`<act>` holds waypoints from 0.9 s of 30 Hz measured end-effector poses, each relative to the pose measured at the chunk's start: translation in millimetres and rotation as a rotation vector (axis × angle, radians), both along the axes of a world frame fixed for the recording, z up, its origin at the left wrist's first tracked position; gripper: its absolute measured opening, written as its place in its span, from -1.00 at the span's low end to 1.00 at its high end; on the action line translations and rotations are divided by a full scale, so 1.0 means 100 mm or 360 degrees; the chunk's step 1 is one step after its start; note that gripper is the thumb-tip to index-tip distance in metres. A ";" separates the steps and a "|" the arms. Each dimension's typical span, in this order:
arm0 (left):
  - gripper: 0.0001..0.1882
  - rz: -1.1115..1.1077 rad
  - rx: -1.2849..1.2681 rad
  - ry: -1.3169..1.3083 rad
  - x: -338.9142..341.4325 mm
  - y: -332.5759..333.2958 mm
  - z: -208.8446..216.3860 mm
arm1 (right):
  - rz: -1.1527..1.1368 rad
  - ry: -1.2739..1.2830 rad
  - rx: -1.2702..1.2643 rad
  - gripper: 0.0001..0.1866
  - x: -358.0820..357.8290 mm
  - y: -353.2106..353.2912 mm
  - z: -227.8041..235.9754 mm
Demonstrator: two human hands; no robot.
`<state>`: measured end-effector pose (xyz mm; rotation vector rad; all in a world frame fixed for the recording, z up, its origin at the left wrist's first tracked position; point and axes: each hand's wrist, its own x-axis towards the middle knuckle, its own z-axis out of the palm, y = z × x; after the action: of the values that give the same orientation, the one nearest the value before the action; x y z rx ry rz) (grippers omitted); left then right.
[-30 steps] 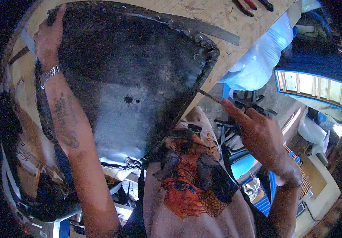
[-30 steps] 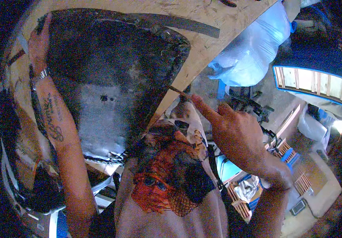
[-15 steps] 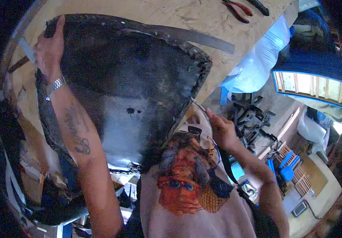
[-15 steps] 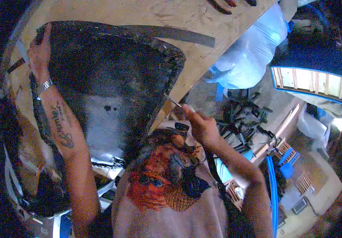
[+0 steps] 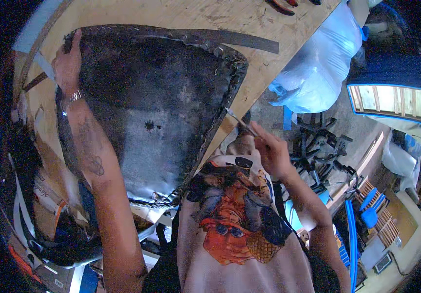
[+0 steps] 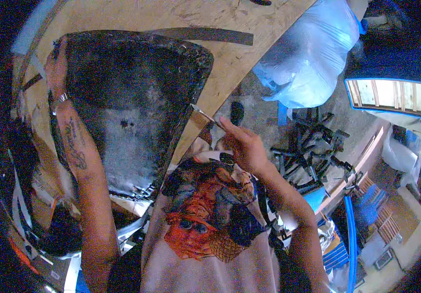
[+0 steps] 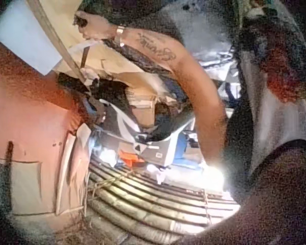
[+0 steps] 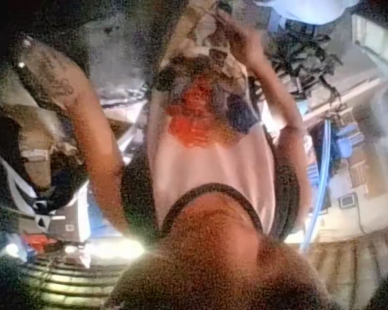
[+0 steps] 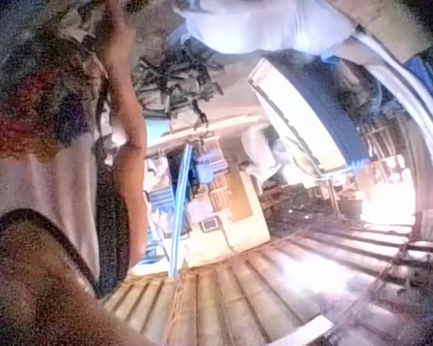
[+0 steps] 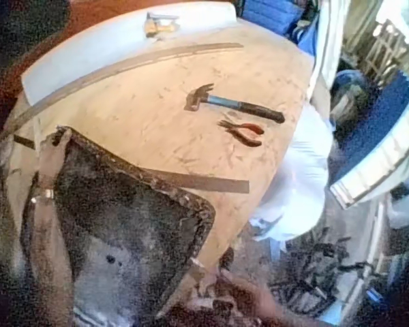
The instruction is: Removing old fabric and staples from a chair seat or back panel using a screwdriver and pliers.
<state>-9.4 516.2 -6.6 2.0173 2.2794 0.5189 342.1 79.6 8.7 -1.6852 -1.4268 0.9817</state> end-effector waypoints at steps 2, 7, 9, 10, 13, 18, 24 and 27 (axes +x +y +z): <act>0.05 -0.0048 -0.0004 0.0069 -0.18 0.09 -0.06 | 0.0051 -0.0413 -0.0164 -0.33 0.02 -0.07 0.27; 0.06 -0.0083 -0.0166 0.0151 -0.23 0.15 -0.10 | 0.0316 -0.0709 -0.0379 -0.23 0.03 -0.02 0.56; 0.07 -0.0052 -0.0061 0.0127 -0.20 0.15 -0.13 | 0.0343 -0.0801 -0.0423 -0.22 0.02 0.01 0.64; 0.07 -0.0048 -0.0065 0.0130 -0.25 0.17 -0.14 | 0.0371 -0.0837 -0.0448 -0.21 0.01 0.03 0.69; 0.09 -0.0101 -0.0033 0.0155 -0.30 0.21 -0.12 | 0.0393 -0.0839 -0.0504 -0.23 0.00 0.07 0.76; 0.10 0.0056 -0.0176 0.0146 -0.08 0.02 0.00 | 0.0299 -0.0756 -0.0551 -0.45 -0.04 0.14 0.81; 0.10 -0.0091 -0.0013 0.0176 -0.31 0.20 -0.17 | 0.0019 0.0047 -0.0108 -0.41 -0.25 -0.16 -0.40; 0.12 -0.0120 -0.0041 0.0184 -0.21 0.17 -0.14 | -0.0265 0.0289 -0.0140 -0.45 -0.73 -0.19 -0.96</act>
<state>-30.9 533.5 -20.7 2.1649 2.2482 0.3753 269.2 60.3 -87.0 -1.6999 -1.1218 1.0867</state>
